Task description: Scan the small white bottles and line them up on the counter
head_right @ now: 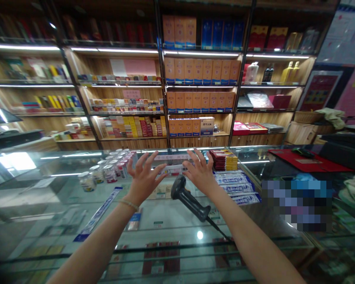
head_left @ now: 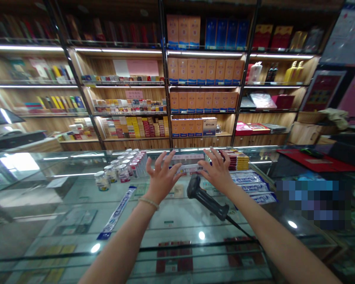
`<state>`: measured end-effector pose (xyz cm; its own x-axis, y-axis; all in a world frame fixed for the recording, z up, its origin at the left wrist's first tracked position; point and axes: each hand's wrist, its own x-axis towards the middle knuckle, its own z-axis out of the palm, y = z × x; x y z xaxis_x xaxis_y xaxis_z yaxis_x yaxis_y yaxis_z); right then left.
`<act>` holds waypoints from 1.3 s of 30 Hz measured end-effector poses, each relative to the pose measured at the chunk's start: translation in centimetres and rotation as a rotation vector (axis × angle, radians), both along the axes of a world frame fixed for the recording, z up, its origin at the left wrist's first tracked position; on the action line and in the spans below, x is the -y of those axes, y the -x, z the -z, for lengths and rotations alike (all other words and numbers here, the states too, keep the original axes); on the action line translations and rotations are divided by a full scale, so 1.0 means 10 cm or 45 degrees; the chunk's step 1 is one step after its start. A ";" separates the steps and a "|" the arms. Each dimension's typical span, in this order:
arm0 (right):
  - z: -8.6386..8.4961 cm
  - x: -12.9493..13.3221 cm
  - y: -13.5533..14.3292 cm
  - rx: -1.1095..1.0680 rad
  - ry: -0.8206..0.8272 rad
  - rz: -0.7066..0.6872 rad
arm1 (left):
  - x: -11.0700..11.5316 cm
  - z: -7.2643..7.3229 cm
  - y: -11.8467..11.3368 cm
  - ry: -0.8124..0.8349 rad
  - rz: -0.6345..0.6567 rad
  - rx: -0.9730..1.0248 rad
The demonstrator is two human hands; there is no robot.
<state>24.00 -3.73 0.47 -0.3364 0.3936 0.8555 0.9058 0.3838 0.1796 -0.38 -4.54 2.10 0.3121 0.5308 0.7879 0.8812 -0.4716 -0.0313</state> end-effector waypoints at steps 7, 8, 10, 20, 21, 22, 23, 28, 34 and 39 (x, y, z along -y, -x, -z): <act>-0.24 0.11 0.09 0.173 0.186 0.023 | -0.05 -0.02 0.12 -0.008 -0.055 0.088; -0.26 0.17 0.11 0.157 0.209 0.040 | -0.05 -0.02 0.13 -0.010 -0.069 0.098; -0.25 0.29 0.14 0.116 0.254 0.072 | -0.05 -0.04 0.16 -0.009 -0.093 0.119; -0.04 0.81 0.28 0.066 0.649 0.259 | -0.09 -0.05 0.23 -0.082 -0.197 0.098; -0.04 0.83 0.30 0.071 0.681 0.284 | -0.09 -0.04 0.23 -0.090 -0.202 0.093; -0.04 0.85 0.33 0.080 0.710 0.306 | -0.10 -0.04 0.23 -0.096 -0.205 0.088; -0.03 0.86 0.36 0.091 0.737 0.326 | -0.10 -0.03 0.23 -0.100 -0.209 0.082; 0.08 0.86 0.48 0.076 0.839 0.419 | -0.11 -0.01 0.22 -0.106 -0.223 0.046; 0.21 0.83 0.50 -0.062 0.841 0.410 | -0.11 0.01 0.21 -0.105 -0.215 0.063; 0.22 0.84 0.45 -0.186 0.717 0.262 | -0.12 0.02 0.22 -0.094 -0.266 0.085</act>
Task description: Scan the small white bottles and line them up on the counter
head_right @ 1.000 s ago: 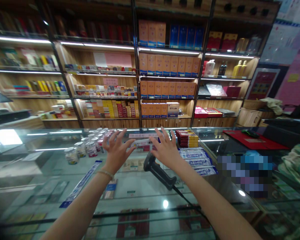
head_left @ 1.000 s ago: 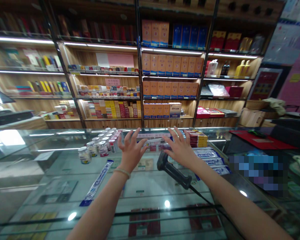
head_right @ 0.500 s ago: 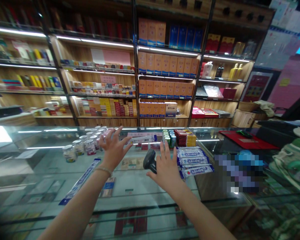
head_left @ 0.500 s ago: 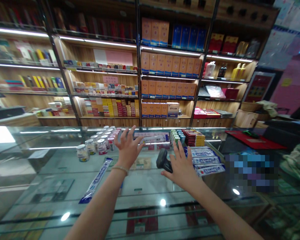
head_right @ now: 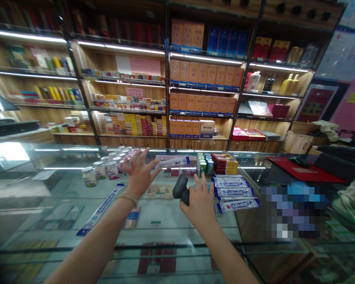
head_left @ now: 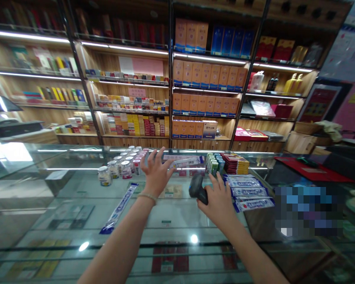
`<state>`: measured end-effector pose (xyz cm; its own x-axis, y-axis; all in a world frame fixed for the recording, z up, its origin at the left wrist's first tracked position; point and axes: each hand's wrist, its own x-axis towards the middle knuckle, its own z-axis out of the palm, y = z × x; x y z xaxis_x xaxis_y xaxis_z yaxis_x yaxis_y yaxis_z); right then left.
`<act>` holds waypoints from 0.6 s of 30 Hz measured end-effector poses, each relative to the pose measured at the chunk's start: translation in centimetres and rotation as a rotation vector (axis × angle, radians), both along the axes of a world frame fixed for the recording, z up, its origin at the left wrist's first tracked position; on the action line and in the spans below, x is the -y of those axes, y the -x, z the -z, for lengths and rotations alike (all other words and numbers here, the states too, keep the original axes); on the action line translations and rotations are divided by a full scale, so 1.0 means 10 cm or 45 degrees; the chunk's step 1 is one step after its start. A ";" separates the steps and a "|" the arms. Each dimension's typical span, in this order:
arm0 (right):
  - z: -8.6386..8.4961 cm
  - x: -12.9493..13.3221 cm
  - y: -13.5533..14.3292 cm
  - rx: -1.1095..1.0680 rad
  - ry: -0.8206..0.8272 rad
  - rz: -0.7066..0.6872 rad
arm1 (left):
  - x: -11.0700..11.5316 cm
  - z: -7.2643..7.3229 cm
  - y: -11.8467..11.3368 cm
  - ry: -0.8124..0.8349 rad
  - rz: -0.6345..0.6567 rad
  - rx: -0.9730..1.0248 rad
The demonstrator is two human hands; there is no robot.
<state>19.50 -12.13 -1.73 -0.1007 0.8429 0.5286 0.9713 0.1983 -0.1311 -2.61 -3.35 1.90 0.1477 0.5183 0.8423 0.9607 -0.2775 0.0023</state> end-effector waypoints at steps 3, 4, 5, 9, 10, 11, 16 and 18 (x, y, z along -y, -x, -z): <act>-0.04 0.03 -0.03 -0.170 -0.118 -0.095 | 0.00 0.00 0.01 0.011 -0.040 0.036; -0.06 0.04 -0.05 -0.242 -0.143 -0.136 | 0.00 -0.01 0.01 0.016 -0.046 0.044; -0.09 0.06 -0.07 -0.320 -0.158 -0.178 | 0.00 -0.01 0.02 0.021 -0.049 0.049; -0.24 0.14 -0.17 -0.665 -0.123 -0.342 | 0.00 -0.03 0.04 0.022 -0.054 0.054; -0.28 0.16 -0.19 -0.765 -0.065 -0.382 | 0.00 -0.03 0.04 0.018 -0.053 0.056; -0.31 0.19 -0.22 -0.874 0.031 -0.421 | 0.00 -0.03 0.04 0.013 -0.051 0.058; -0.36 0.27 -0.26 -1.340 0.580 -0.547 | 0.00 -0.04 0.05 -0.004 -0.019 0.081; -0.36 0.29 -0.24 -1.390 0.623 -0.535 | 0.00 -0.04 0.05 -0.005 -0.012 0.087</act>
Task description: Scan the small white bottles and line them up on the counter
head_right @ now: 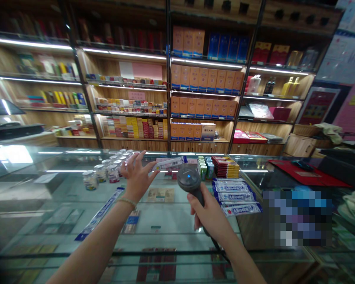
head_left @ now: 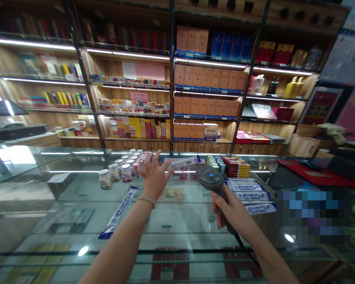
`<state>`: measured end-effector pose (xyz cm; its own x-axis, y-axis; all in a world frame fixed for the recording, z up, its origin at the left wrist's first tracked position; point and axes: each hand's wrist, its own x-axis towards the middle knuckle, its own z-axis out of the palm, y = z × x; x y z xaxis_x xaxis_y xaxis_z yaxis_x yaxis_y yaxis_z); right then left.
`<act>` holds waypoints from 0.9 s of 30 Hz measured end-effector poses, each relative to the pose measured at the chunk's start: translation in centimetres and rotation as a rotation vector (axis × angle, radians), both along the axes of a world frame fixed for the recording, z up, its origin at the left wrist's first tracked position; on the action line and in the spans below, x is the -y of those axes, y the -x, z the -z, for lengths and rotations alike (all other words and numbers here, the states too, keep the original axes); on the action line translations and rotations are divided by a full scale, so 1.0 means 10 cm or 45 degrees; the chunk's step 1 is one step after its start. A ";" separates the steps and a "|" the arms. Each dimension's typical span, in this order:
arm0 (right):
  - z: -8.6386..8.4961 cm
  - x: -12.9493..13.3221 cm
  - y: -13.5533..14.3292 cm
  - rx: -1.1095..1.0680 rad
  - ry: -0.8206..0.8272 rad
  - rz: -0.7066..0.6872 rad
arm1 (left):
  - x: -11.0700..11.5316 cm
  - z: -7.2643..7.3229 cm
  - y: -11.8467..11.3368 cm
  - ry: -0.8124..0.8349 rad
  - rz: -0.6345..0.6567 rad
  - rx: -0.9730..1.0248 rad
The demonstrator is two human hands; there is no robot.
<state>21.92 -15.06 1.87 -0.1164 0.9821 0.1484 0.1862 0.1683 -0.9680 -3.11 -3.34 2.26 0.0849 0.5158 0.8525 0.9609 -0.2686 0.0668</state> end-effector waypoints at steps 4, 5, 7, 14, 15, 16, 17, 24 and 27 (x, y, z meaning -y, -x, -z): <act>0.03 0.01 0.03 0.061 0.009 0.071 | -0.01 0.00 0.00 0.004 0.012 0.001; 0.04 0.01 0.04 0.094 0.006 0.084 | -0.01 0.00 0.00 0.003 0.014 0.000; 0.05 0.01 0.06 0.165 0.003 0.099 | -0.01 0.00 0.00 0.000 0.011 -0.002; -0.03 0.05 0.06 0.215 -0.007 0.119 | 0.00 0.00 0.00 -0.010 0.013 0.005; -0.05 0.05 0.06 0.223 -0.015 0.119 | 0.00 0.00 0.00 -0.007 0.014 0.005; -0.06 0.05 0.05 0.228 -0.021 0.115 | 0.00 0.00 0.00 -0.001 0.012 0.005; -0.07 0.05 0.05 0.230 -0.021 0.110 | 0.00 -0.01 0.00 0.006 0.008 0.003; -0.08 0.03 0.03 0.273 -0.033 0.085 | 0.01 -0.01 0.00 0.028 -0.005 -0.008; -0.14 -0.01 0.01 0.493 -0.105 0.146 | 0.01 -0.01 0.00 0.028 -0.001 0.000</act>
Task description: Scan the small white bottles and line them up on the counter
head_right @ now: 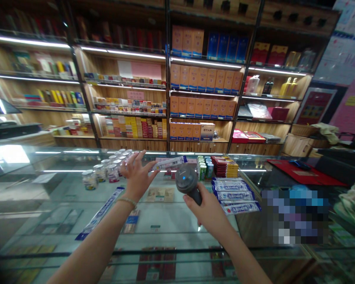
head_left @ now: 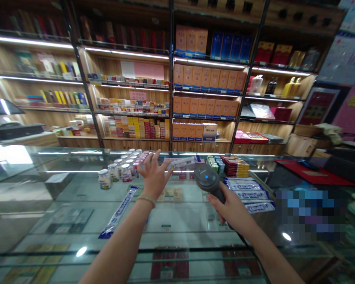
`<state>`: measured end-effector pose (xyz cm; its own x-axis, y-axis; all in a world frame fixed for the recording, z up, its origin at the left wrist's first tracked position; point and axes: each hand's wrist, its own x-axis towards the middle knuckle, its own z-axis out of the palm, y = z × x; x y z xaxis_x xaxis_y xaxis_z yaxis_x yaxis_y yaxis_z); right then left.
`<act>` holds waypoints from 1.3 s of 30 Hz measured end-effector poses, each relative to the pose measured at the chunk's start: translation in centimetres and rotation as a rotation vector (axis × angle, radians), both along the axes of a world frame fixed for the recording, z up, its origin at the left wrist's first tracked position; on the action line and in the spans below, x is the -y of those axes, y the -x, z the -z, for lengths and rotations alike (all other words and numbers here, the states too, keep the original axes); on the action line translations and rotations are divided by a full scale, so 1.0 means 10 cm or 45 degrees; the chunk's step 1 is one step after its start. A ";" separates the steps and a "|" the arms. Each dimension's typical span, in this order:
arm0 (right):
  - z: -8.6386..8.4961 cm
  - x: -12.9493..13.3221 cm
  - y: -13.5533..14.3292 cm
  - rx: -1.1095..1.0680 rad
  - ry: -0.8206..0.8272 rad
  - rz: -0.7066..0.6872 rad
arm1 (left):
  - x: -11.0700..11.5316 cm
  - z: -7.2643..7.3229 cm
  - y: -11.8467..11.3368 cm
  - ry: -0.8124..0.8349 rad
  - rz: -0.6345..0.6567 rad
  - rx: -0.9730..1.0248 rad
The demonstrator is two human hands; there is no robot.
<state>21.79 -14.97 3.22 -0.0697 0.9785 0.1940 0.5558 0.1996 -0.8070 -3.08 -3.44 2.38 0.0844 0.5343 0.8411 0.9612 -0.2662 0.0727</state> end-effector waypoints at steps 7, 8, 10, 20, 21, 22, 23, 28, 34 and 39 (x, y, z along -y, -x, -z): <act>0.10 -0.23 0.02 0.856 -0.259 0.180 | 0.01 -0.01 -0.01 -0.014 -0.001 0.012; 0.16 -0.26 0.02 0.906 -0.351 0.168 | 0.01 -0.01 -0.01 -0.011 0.000 0.015; 0.27 -0.33 0.03 1.001 -0.499 0.204 | 0.01 -0.01 -0.01 -0.007 0.011 0.026; 0.46 -0.41 0.04 1.138 -0.512 0.223 | 0.00 -0.01 -0.01 0.001 0.031 0.021; 0.47 -0.41 0.05 1.144 -0.510 0.217 | 0.00 -0.01 -0.01 0.006 0.030 0.021; 0.49 -0.42 0.05 1.149 -0.507 0.208 | 0.01 -0.01 -0.02 0.010 0.032 0.020; 0.50 -0.42 0.05 1.152 -0.502 0.199 | 0.01 -0.01 -0.02 0.012 0.035 0.019; 0.53 -0.48 0.00 1.090 -0.371 0.131 | 0.01 0.00 -0.04 0.011 0.038 0.004; 0.40 -0.60 -0.13 0.995 -0.185 -0.040 | 0.01 0.01 -0.05 -0.001 0.039 -0.017; 0.15 -0.81 -0.17 0.990 -0.602 0.304 | 0.00 0.02 -0.04 0.006 0.035 -0.027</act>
